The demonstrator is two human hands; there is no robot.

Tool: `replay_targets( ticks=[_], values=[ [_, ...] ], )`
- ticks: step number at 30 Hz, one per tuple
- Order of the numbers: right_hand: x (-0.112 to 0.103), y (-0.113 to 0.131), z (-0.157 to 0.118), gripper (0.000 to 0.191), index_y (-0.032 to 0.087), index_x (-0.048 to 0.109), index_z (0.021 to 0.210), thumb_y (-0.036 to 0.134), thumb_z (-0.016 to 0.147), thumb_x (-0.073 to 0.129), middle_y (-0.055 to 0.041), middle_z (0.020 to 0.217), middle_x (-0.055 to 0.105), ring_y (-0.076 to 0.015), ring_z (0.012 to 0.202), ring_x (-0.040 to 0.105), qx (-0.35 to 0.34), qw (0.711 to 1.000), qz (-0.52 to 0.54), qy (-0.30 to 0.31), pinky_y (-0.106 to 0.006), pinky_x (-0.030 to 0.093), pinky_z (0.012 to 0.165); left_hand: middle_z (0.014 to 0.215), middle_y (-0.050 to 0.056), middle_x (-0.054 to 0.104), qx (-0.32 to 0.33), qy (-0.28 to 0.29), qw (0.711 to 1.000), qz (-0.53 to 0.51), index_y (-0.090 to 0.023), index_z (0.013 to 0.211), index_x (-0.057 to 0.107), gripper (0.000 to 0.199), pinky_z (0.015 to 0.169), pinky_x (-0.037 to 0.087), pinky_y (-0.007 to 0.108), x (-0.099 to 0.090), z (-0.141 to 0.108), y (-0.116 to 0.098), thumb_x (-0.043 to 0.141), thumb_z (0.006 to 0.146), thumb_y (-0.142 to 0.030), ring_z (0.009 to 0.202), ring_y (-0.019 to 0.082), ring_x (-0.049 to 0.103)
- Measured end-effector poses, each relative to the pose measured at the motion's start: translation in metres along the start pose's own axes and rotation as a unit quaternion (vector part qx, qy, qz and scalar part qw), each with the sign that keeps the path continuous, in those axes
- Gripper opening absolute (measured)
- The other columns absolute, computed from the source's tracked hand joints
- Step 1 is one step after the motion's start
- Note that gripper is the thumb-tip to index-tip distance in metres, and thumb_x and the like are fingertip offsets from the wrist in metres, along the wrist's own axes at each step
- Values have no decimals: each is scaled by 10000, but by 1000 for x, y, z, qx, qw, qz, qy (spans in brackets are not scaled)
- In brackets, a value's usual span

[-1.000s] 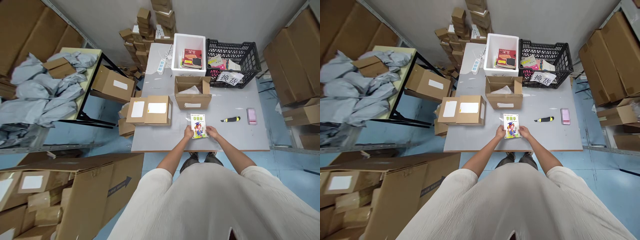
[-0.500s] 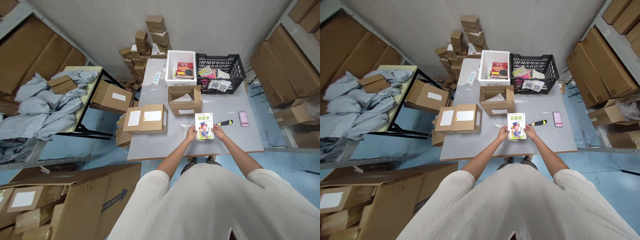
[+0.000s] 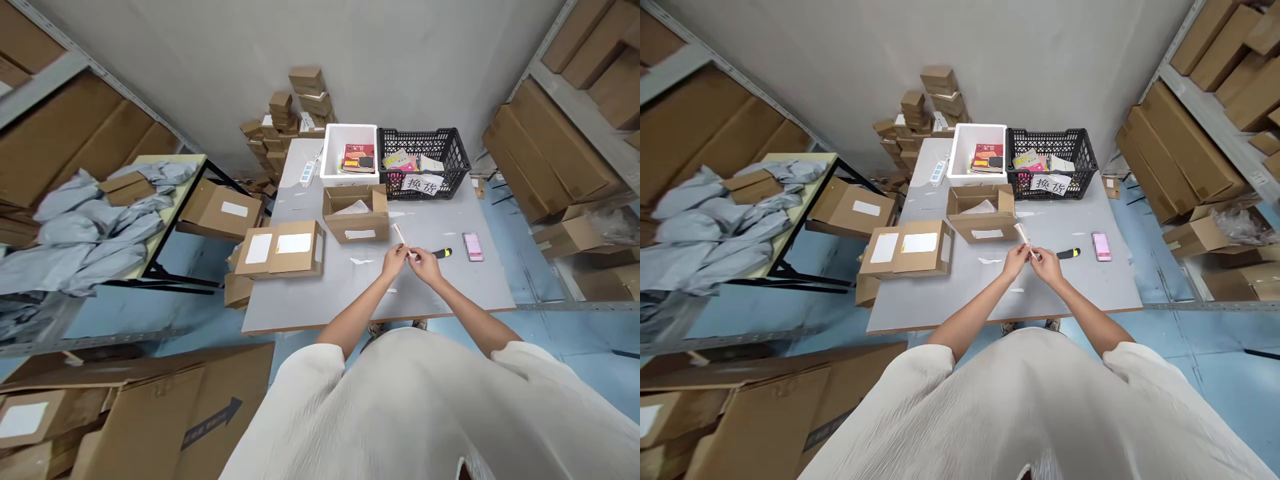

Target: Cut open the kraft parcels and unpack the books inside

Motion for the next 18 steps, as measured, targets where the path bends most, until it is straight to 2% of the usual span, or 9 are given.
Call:
replay_targets(
  ticks=[3,6,9,12,15,18],
  values=[
    [5,1,-5,343,241,813,1260,370,999,633,-133,1263,829,-330,1159,757,-74,997,-33,8,-510,582,1094,940,85,829,-22,-29,999,-24,-186,1018,801,334,923,624,377,-4,6,-2,747,977,-513,916,241,782],
    [7,-7,-4,326,254,818,1241,394,1025,618,-136,1389,783,-334,1322,705,-88,996,-21,22,-536,534,1187,1017,108,838,-42,-61,997,-24,-184,996,774,256,945,621,416,-13,10,-1,738,975,-437,960,267,785],
    [2,-22,3,380,232,799,1287,406,994,632,-160,1439,747,-348,1373,670,-25,1000,-8,-8,-560,517,1209,1093,124,837,-41,-77,996,-4,-183,982,742,183,992,597,429,-23,11,0,707,982,-362,1033,289,775],
    [-10,-37,11,483,209,758,1348,397,911,678,-172,1414,750,-353,1287,707,93,995,21,-26,-561,549,1165,1133,121,831,-50,-79,996,-3,-189,995,724,154,1010,577,410,-34,10,1,711,978,-341,1085,290,761],
    [-17,-42,13,454,212,758,1273,383,857,697,-117,1176,825,-305,1068,774,183,978,93,36,-497,615,1045,1123,109,828,-75,-73,994,-7,-194,990,714,149,974,576,382,-45,9,0,709,975,-342,1064,273,754],
    [-17,-38,10,332,227,740,1103,358,798,721,-54,975,831,-260,917,781,219,959,163,80,-417,640,914,1082,92,829,-76,-60,995,-3,-200,961,715,167,936,579,357,-52,7,-1,725,956,-367,1026,257,749]
  ],
)
Point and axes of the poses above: each hand's wrist, its own z-axis towards the middle knuckle, its own x-axis out of the palm, y = z × x, the point moved 1 cm from there along z, towards the middle knuckle
